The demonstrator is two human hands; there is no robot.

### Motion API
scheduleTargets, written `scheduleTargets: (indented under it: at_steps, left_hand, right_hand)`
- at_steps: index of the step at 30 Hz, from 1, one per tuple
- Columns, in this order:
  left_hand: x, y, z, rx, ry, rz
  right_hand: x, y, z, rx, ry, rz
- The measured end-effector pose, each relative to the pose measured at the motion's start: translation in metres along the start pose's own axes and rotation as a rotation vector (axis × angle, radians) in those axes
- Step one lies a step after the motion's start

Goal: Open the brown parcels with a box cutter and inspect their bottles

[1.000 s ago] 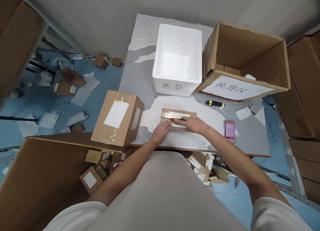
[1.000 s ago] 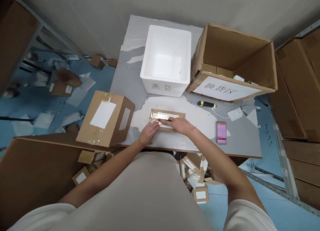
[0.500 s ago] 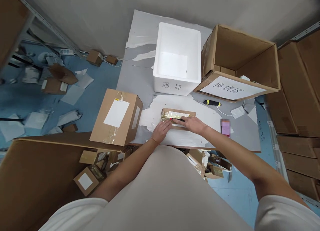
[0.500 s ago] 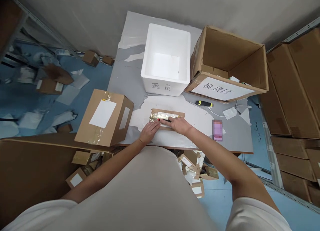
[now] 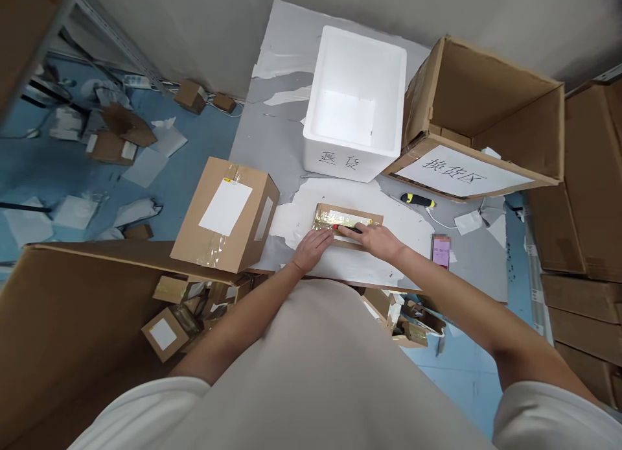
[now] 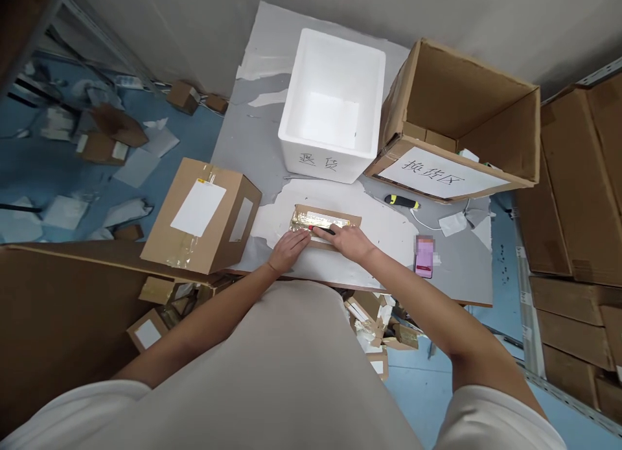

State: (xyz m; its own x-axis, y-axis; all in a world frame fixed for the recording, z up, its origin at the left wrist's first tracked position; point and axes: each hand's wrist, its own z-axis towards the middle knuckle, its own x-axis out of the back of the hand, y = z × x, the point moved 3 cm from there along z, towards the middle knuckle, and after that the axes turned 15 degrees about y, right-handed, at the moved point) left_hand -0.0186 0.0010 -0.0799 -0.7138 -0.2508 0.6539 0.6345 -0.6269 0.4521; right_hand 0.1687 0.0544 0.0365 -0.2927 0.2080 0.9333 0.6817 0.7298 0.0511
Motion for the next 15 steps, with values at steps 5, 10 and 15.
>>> scheduleTargets:
  at_steps: [5, 10, 15]
  left_hand:
    - [0.000, -0.001, 0.000, -0.012, -0.050, -0.008]
    - [-0.001, 0.000, 0.000, 0.013, -0.097, 0.006]
    - [0.000, 0.000, -0.001, 0.025, -0.078, -0.004]
  right_hand:
    - [-0.006, 0.000, -0.007, -0.030, -0.001, 0.032]
    - [-0.001, 0.005, -0.027, -0.072, -0.037, -0.029]
    - [0.002, 0.028, -0.071, -0.186, -0.106, -0.107]
